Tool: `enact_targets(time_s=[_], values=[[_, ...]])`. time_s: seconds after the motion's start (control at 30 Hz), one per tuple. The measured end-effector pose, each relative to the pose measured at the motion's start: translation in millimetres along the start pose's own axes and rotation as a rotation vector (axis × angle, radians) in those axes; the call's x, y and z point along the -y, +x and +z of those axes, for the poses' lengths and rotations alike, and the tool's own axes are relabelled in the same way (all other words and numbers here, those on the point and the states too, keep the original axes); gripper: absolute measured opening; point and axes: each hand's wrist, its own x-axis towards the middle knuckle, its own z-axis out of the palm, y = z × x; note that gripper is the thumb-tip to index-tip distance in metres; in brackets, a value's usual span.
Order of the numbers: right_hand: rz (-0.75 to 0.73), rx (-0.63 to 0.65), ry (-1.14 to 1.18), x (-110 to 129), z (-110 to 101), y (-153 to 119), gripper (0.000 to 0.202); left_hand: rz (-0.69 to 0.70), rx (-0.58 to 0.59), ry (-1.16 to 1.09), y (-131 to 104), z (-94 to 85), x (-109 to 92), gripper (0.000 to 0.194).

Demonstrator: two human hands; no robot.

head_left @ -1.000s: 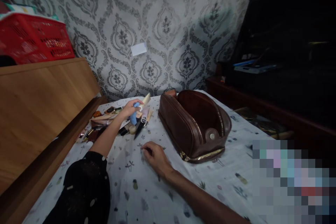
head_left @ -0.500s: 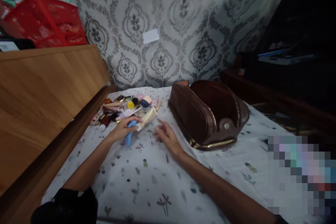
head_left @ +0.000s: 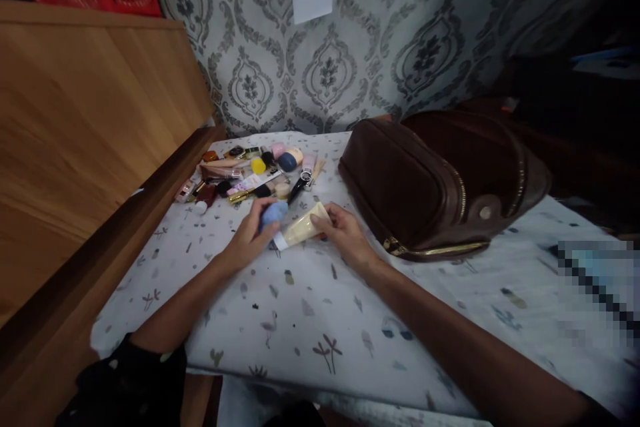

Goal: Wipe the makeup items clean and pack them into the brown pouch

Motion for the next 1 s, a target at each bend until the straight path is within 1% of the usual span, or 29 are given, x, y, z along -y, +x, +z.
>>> enact_targets(time_s=[0.07, 0.1, 0.13, 0.2, 0.27, 0.37, 0.43, 0.53, 0.63, 0.7, 0.77, 0.83, 0.9, 0.93, 1.0], values=[[-0.003, 0.006, 0.017, -0.7, -0.5, -1.0, 0.034, 0.114, 0.139, 0.100, -2.6, 6.2, -3.3, 0.044], [-0.004, 0.004, 0.028, -1.2, -0.7, -1.6, 0.035, 0.155, 0.186, 0.157, -3.0, 9.4, -4.0, 0.043], [-0.007, 0.001, 0.041, -1.6, -0.8, -2.1, 0.036, 0.180, 0.214, 0.210, -3.0, 12.3, -4.0, 0.043], [-0.016, -0.003, 0.065, -1.8, -0.8, -3.3, 0.037, 0.172, 0.222, 0.281, -2.0, 16.8, -2.6, 0.044], [-0.026, 0.015, 0.079, -1.2, -0.8, -4.3, 0.038, 0.137, 0.205, 0.286, -1.0, 18.4, -0.4, 0.045], [-0.049, 0.034, 0.092, 0.6, -0.6, -4.9, 0.041, 0.072, 0.180, 0.226, -0.3, 16.9, 1.3, 0.047], [-0.049, 0.024, 0.122, 2.6, 0.2, -5.1, 0.042, 0.014, 0.172, 0.174, -0.2, 15.6, 0.3, 0.048], [-0.004, 0.035, 0.230, 8.4, 3.0, -7.1, 0.040, -0.062, 0.138, 0.077, 0.0, 15.8, -4.9, 0.046], [0.044, 0.111, 0.344, 16.2, 7.5, -11.9, 0.038, -0.095, 0.074, -0.018, 0.1, 17.5, -11.5, 0.038], [0.069, 0.182, 0.372, 19.9, 10.2, -15.2, 0.044, -0.089, 0.043, -0.029, 0.3, 18.4, -14.7, 0.033], [0.092, 0.239, 0.373, 21.1, 11.7, -17.2, 0.047, -0.077, 0.028, 0.033, 0.0, 19.0, -16.4, 0.032], [0.106, 0.262, 0.374, 19.9, 12.0, -17.4, 0.045, -0.065, 0.009, 0.150, -1.1, 20.0, -17.0, 0.032], [0.120, 0.252, 0.378, 17.0, 11.5, -16.3, 0.045, -0.038, -0.052, 0.272, -3.2, 22.2, -17.2, 0.032], [0.127, 0.241, 0.376, 15.2, 11.2, -15.6, 0.045, -0.001, -0.090, 0.323, -4.5, 23.8, -17.3, 0.034], [0.136, 0.220, 0.370, 11.5, 10.8, -14.4, 0.046, 0.142, -0.135, 0.397, -6.9, 27.3, -17.2, 0.045]])
